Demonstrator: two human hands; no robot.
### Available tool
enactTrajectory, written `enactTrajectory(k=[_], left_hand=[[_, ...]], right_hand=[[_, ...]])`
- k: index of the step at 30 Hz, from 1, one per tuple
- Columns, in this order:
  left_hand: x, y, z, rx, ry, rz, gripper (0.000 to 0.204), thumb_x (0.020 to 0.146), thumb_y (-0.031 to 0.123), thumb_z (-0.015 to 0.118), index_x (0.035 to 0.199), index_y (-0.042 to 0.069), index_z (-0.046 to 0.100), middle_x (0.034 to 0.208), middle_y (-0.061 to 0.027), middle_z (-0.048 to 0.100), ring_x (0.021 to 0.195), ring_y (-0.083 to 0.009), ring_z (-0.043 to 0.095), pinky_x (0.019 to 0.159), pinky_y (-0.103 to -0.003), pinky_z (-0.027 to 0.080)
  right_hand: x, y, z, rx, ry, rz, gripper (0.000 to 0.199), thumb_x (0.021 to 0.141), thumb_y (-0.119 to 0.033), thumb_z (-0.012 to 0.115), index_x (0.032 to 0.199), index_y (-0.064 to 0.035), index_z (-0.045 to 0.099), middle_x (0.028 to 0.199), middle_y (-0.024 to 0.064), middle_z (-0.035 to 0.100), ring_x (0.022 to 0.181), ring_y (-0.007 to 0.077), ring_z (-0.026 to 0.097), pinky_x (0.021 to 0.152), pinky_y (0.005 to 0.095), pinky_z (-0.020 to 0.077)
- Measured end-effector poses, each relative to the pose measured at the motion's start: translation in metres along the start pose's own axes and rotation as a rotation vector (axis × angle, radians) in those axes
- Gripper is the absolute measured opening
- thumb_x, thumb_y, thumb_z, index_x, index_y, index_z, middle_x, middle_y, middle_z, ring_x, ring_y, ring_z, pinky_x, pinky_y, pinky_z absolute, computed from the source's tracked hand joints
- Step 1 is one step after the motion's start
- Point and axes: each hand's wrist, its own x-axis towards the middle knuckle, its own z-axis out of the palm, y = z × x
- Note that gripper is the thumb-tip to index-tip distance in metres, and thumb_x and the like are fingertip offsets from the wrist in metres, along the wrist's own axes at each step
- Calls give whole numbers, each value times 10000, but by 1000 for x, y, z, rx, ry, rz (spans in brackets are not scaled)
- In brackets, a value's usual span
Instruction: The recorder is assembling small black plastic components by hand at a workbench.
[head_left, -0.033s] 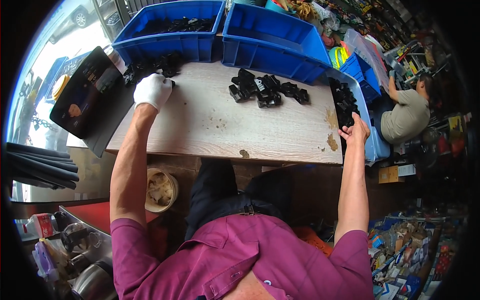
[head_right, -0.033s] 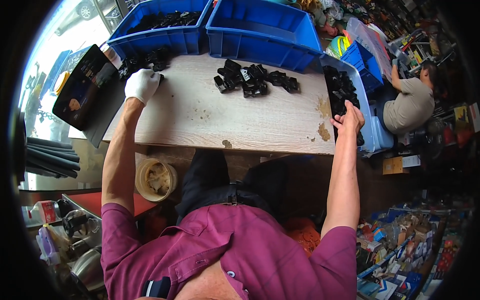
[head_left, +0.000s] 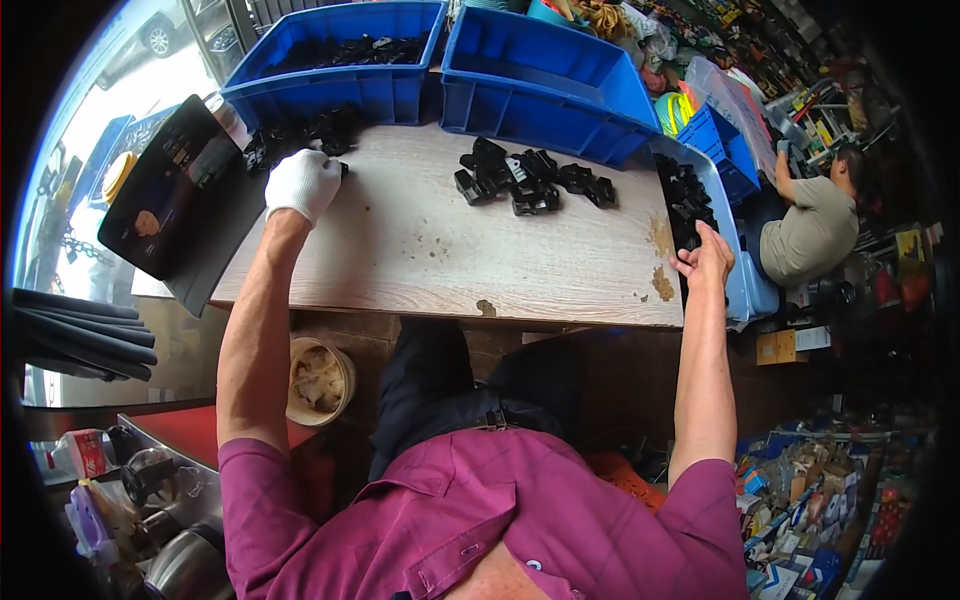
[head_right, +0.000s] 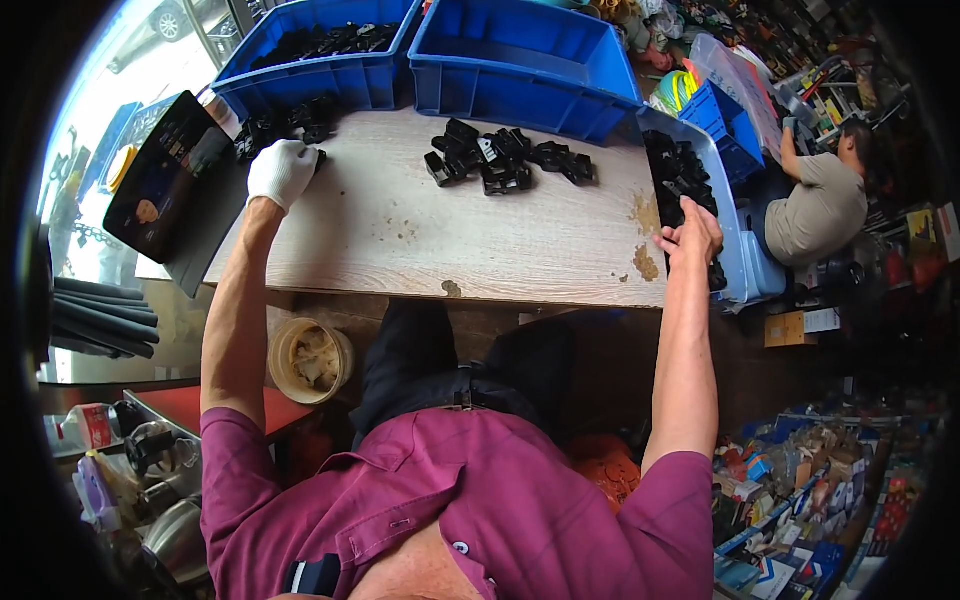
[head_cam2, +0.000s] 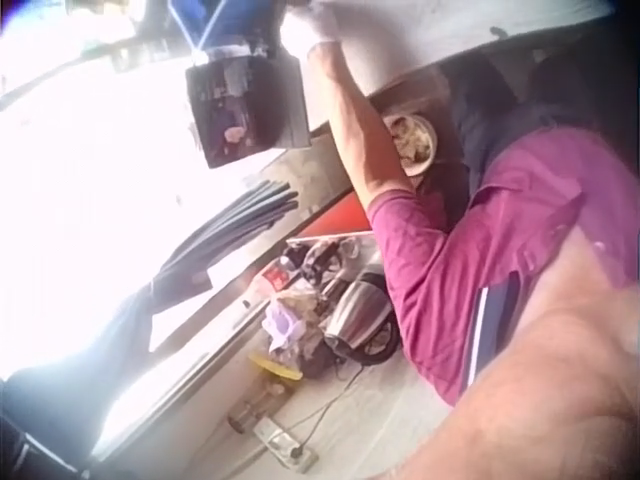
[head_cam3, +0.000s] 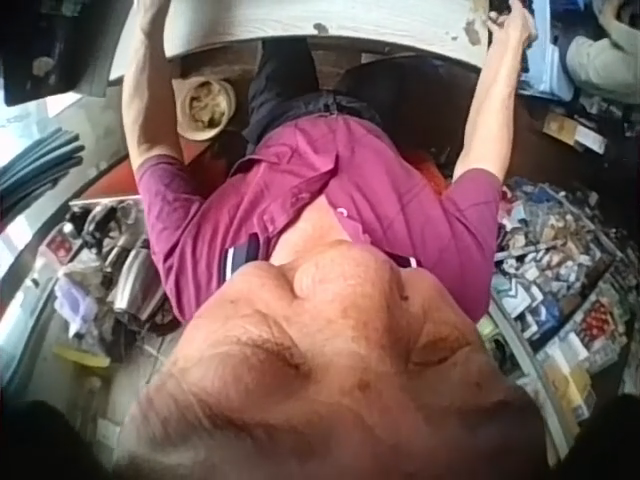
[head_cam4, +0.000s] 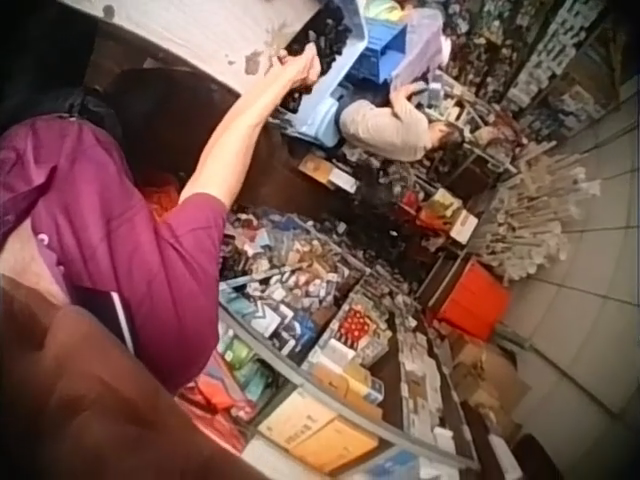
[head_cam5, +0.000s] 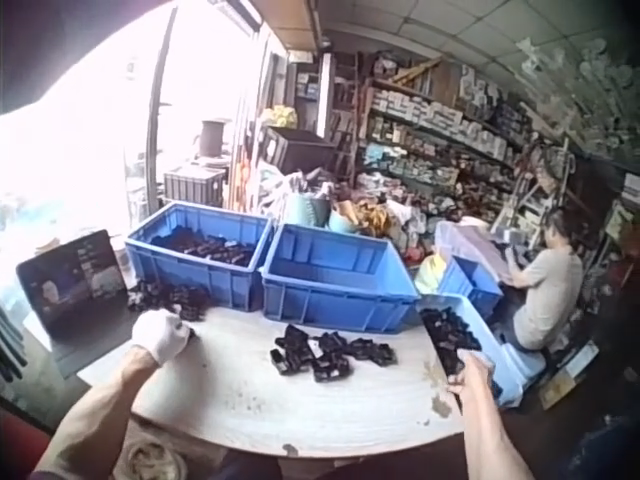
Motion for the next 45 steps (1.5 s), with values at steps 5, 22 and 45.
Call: enactTrajectory(k=[5, 22, 45], left_hand=[[-24, 2, 9, -312, 176, 188, 275, 950, 170, 552, 1113, 105, 764, 981, -223, 735, 904, -406, 715, 836, -464, 569], [-32, 12, 15, -104, 170, 549, 295, 884, 38, 630, 1162, 97, 711, 1141, -132, 685, 1049, -362, 649, 875, -449, 561], [-67, 39, 14, -259, 184, 514, 214, 898, 101, 684, 1110, 85, 713, 1038, -131, 728, 953, -339, 662, 848, -418, 551]], right_hand=[[-30, 8, 40, -129, -315, -12, 311, 872, -253, 805, 1086, -61, 687, 587, 7, 499, 450, 147, 545, 498, 382, 609], [-39, 11, 105, -406, -414, -28, 334, 863, -269, 791, 1081, -35, 697, 752, 39, 604, 469, 123, 518, 396, 303, 513], [-47, 10, 117, -502, -367, -116, 453, 858, -262, 802, 1209, -13, 660, 764, 69, 628, 438, 114, 457, 376, 303, 438]])
